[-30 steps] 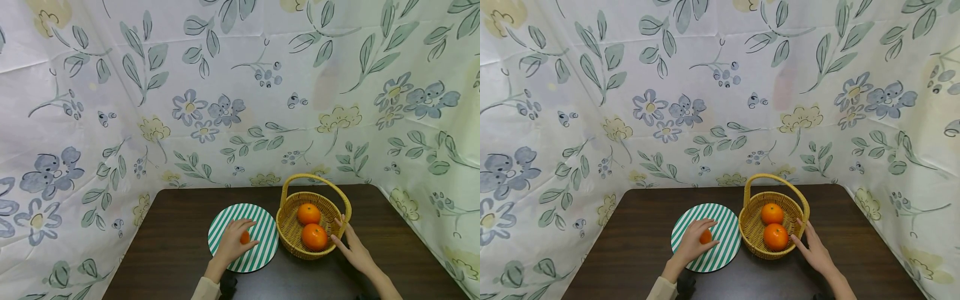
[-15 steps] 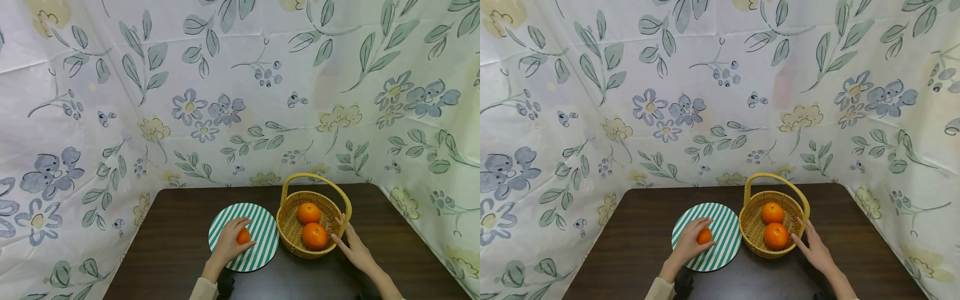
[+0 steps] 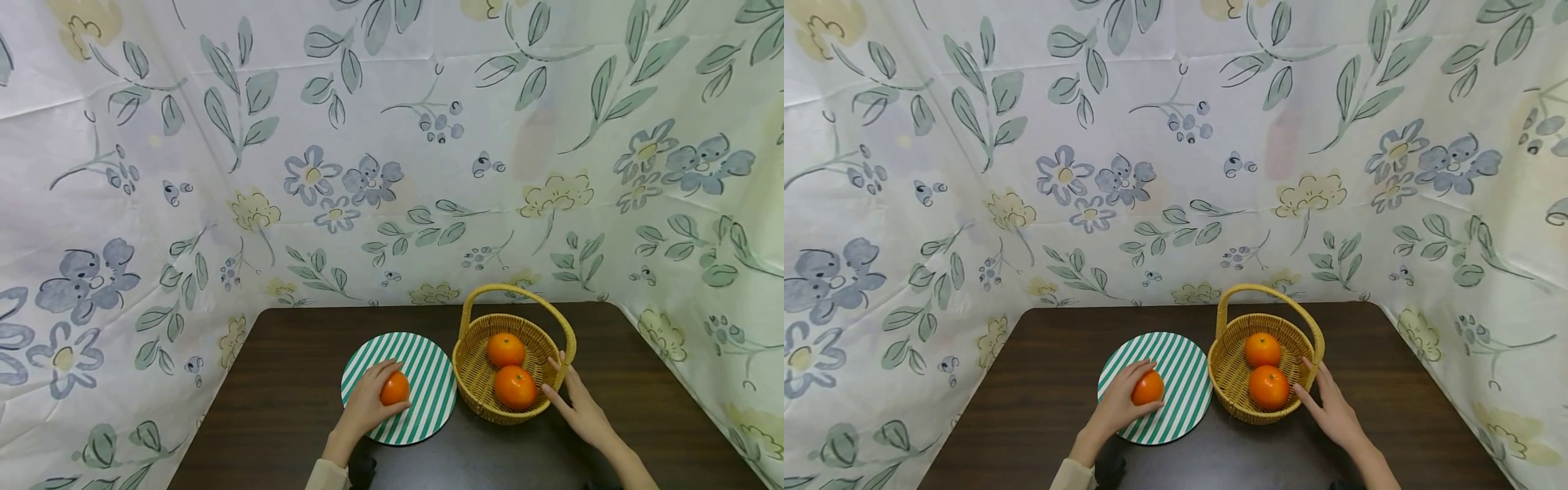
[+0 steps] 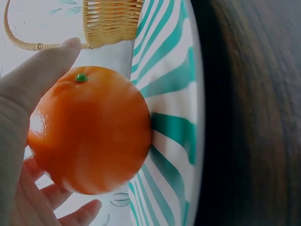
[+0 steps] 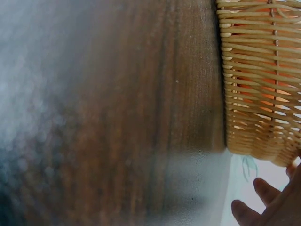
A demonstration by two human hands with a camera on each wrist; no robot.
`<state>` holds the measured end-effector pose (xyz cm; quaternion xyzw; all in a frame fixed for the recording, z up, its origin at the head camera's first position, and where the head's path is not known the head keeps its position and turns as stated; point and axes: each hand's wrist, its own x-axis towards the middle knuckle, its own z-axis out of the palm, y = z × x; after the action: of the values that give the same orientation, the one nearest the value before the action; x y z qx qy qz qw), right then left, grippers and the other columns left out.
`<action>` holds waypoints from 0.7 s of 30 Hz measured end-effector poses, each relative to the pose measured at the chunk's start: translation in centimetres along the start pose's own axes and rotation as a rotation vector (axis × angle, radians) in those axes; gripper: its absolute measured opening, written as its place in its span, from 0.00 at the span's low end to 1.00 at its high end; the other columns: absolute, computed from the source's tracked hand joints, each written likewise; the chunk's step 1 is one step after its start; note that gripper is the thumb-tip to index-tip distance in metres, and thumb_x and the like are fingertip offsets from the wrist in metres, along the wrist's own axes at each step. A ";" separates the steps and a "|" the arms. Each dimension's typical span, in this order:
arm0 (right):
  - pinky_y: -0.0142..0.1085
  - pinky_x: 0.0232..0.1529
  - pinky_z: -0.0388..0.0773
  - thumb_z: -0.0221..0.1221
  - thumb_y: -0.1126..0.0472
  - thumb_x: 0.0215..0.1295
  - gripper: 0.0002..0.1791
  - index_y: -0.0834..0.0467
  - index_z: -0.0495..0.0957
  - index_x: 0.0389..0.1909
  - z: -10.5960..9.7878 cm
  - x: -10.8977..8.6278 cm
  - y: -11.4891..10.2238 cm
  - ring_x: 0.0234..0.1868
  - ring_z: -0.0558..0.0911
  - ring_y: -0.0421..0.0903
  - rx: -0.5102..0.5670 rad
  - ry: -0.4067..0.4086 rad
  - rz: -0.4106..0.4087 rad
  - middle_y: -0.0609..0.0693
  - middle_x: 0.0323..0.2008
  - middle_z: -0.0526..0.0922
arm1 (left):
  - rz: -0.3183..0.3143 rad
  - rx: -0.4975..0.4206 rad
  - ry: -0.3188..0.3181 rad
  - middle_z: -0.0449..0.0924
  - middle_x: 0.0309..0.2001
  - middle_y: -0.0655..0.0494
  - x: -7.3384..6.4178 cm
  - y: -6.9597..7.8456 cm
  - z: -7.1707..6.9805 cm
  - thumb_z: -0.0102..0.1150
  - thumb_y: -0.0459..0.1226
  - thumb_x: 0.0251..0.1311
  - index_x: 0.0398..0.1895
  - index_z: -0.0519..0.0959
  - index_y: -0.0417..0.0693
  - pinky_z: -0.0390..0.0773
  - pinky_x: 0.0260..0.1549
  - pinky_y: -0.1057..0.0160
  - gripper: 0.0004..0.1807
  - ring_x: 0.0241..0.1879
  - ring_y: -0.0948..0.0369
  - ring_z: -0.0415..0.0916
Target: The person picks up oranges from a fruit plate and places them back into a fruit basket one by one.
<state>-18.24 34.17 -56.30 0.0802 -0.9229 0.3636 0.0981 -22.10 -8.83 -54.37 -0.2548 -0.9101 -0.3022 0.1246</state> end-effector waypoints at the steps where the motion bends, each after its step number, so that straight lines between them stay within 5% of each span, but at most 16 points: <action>1: 0.73 0.45 0.56 0.48 0.53 0.70 0.36 0.53 0.43 0.73 0.0 0.0 0.0 0.68 0.47 0.70 0.000 -0.001 0.000 0.57 0.73 0.34 | -0.007 -0.006 -0.003 0.66 0.63 0.52 -0.1 -0.1 0.0 0.67 0.54 0.47 0.63 0.68 0.58 0.76 0.49 0.50 0.38 0.59 0.53 0.68; 15: 0.73 0.45 0.55 0.49 0.54 0.70 0.35 0.53 0.45 0.73 0.0 0.0 0.1 0.68 0.47 0.70 0.014 0.004 -0.010 0.49 0.73 0.29 | -0.078 -0.069 -0.004 0.62 0.66 0.55 -1.0 -0.9 -0.3 0.67 0.55 0.46 0.68 0.58 0.65 0.78 0.45 0.50 0.45 0.55 0.54 0.71; 21: 0.74 0.45 0.55 0.49 0.54 0.70 0.35 0.53 0.45 0.73 0.1 0.0 0.0 0.68 0.47 0.70 0.019 0.005 -0.009 0.48 0.73 0.30 | -0.052 -0.088 -0.007 0.64 0.63 0.54 -1.2 -1.0 -0.3 0.67 0.54 0.47 0.68 0.59 0.61 0.77 0.46 0.50 0.44 0.54 0.54 0.72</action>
<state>-18.22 34.16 -56.37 0.0845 -0.9188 0.3720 0.1011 -21.64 -10.18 -55.02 -0.2373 -0.9028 -0.3439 0.1020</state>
